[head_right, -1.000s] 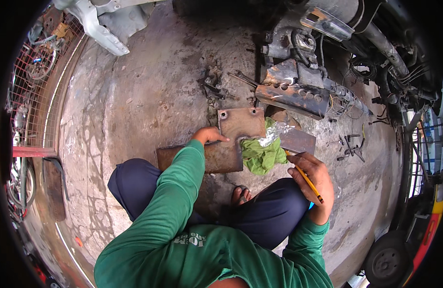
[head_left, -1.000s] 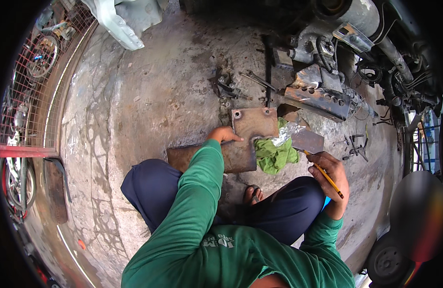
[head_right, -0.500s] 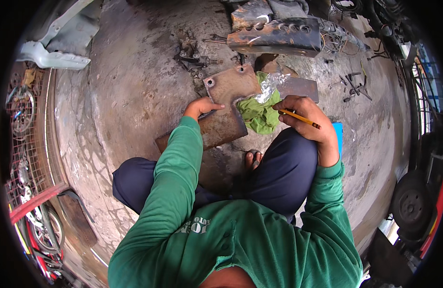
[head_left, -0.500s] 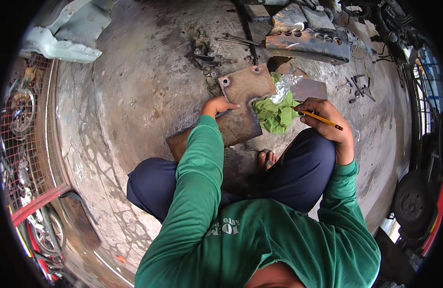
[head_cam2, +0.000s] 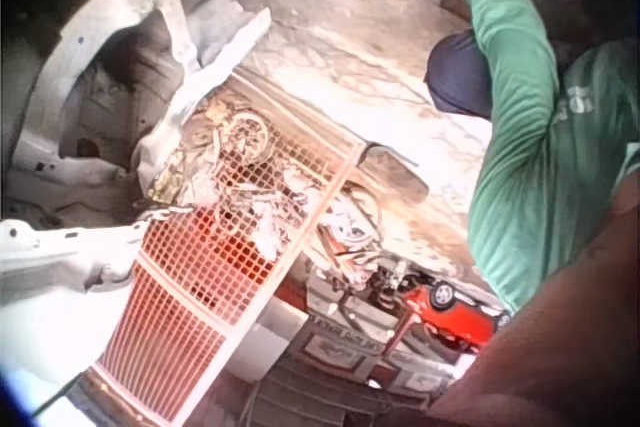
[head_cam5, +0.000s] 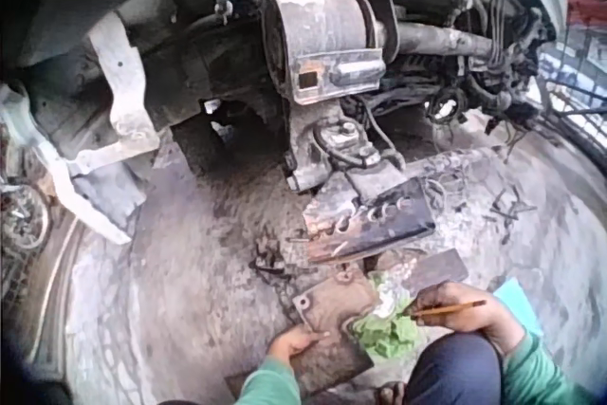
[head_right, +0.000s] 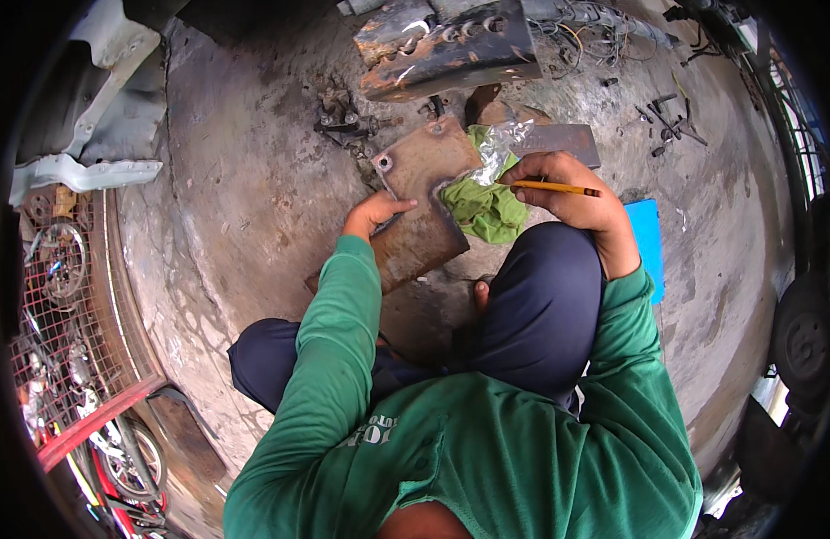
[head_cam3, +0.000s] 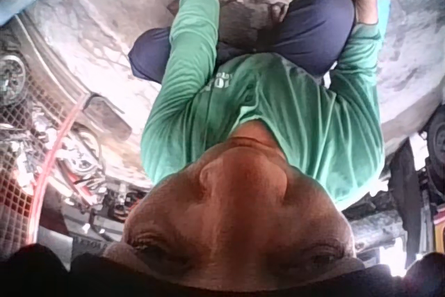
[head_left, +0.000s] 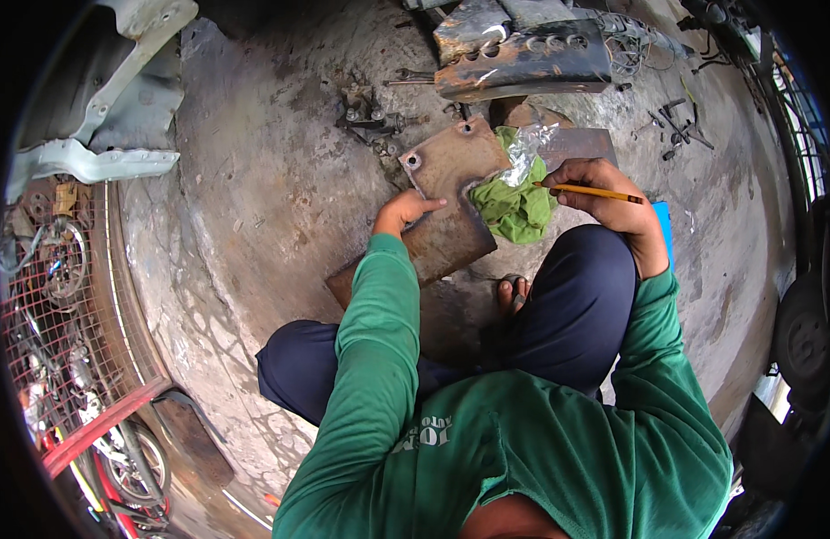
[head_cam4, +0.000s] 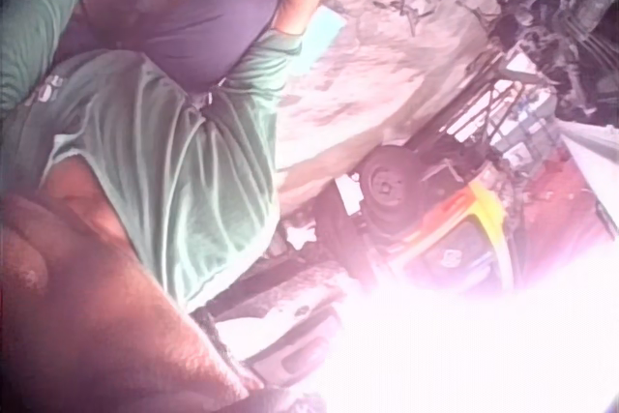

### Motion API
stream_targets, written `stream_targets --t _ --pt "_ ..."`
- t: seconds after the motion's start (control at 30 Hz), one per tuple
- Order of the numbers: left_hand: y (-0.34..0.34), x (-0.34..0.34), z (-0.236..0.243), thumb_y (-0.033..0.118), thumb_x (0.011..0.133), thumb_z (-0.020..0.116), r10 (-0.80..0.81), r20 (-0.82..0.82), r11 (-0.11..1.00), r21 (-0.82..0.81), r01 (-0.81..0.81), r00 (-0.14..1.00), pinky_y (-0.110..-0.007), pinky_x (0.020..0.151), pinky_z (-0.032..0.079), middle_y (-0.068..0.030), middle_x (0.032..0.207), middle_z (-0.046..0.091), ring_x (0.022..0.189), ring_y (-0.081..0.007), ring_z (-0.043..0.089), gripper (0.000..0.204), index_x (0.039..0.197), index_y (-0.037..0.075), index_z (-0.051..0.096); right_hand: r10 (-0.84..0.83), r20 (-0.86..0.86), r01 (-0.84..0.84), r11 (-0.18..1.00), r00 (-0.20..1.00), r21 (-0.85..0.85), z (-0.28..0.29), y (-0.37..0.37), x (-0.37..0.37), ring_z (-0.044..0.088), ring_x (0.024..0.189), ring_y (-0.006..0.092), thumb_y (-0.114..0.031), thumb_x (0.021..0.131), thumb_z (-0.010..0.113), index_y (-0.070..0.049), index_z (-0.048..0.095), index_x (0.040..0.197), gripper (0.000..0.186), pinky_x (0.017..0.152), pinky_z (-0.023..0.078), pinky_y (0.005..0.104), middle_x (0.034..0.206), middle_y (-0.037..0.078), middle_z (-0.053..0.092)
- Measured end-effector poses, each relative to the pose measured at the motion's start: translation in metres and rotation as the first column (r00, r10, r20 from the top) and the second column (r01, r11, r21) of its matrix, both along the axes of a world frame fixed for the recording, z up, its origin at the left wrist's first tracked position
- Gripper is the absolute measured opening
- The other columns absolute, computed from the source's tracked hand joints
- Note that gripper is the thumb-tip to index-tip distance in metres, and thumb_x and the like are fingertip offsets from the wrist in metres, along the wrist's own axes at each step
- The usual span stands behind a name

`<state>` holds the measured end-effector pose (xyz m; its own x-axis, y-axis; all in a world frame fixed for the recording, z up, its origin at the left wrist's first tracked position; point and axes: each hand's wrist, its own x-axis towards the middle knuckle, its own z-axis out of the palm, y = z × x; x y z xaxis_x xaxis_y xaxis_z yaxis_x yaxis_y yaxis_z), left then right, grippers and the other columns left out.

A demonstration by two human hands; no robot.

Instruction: The person removes a metal bracket from a vehicle's undercarriage, marks it with a pencil, and carries it to another area where a coworker is welding. The person then picks up a welding torch.

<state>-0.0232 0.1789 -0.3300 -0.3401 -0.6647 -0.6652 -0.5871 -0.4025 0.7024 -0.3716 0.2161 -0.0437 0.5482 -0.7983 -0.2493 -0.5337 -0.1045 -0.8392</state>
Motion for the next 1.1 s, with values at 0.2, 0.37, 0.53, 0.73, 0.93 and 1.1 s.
stream_targets --t 0.2,0.37,0.53,0.73,0.93,1.1 --pt "0.004 -0.020 0.069 0.055 0.081 0.082 0.001 0.048 0.985 0.170 -0.009 0.999 -0.043 0.104 0.045 -0.0287 0.138 0.058 0.128 -0.0349 0.055 0.094 0.135 -0.016 0.052 0.013 -0.007 -0.013 1.000 1.000 -0.010 -0.015 0.000 -0.012 0.069 0.105 0.0280 -0.007 0.090 0.070 0.002 0.072 0.113 0.025 0.090 0.053 0.0378 0.111 0.015 0.073" --pt "0.005 -0.015 0.065 0.053 0.082 0.082 0.031 0.047 0.986 0.162 -0.038 0.998 -0.043 0.105 0.044 -0.0275 0.138 0.059 0.130 -0.0356 0.054 0.088 0.133 -0.014 0.056 -0.031 0.019 0.032 0.997 0.999 -0.067 -0.009 0.001 -0.010 0.069 0.103 0.0290 -0.007 0.090 0.070 0.001 0.073 0.111 0.023 0.088 0.054 0.0377 0.110 0.015 0.073" --pt "0.007 0.003 0.023 0.051 0.084 0.080 0.075 0.052 0.996 0.041 -0.077 0.996 -0.044 0.094 0.049 -0.0219 0.120 0.071 0.108 -0.0342 0.067 0.069 0.118 -0.008 0.070 -0.046 0.043 0.049 0.994 0.998 -0.096 -0.004 0.003 -0.005 0.070 0.102 0.0310 -0.008 0.093 0.069 0.000 0.074 0.110 0.020 0.086 0.054 0.0385 0.109 0.014 0.074" --pt "0.002 -0.009 0.026 0.046 0.084 0.082 0.066 -0.025 0.994 0.085 -0.064 0.998 -0.042 0.097 0.048 -0.0195 0.122 0.070 0.113 -0.0310 0.065 0.067 0.123 -0.007 0.068 -0.395 0.350 0.451 0.888 0.849 -0.093 0.017 0.017 -0.007 0.064 0.086 0.0142 -0.013 0.097 0.070 -0.001 0.070 0.106 0.015 0.075 0.051 0.0291 0.096 0.005 0.069" --pt "0.013 0.005 0.007 0.048 0.081 0.084 0.136 -0.085 0.990 0.047 -0.132 0.987 -0.044 0.094 0.050 -0.0207 0.118 0.072 0.105 -0.0338 0.068 0.069 0.120 -0.007 0.070 -0.528 0.484 0.700 0.358 0.697 -0.618 0.073 0.050 -0.013 0.066 0.073 0.0118 0.000 0.095 0.069 0.004 0.072 0.109 0.015 0.068 0.052 0.0218 0.086 0.009 0.071" --pt "0.003 -0.011 0.002 0.041 0.081 0.086 0.099 -0.098 0.993 0.074 -0.092 0.990 -0.041 0.095 0.049 -0.0150 0.120 0.072 0.109 -0.0281 0.065 0.064 0.124 -0.004 0.070 -0.086 0.464 0.434 0.535 0.882 -0.725 0.121 0.065 -0.027 0.055 0.127 0.0564 -0.024 0.095 0.055 0.006 0.053 0.143 0.057 0.093 0.054 0.0555 0.138 0.040 0.054"
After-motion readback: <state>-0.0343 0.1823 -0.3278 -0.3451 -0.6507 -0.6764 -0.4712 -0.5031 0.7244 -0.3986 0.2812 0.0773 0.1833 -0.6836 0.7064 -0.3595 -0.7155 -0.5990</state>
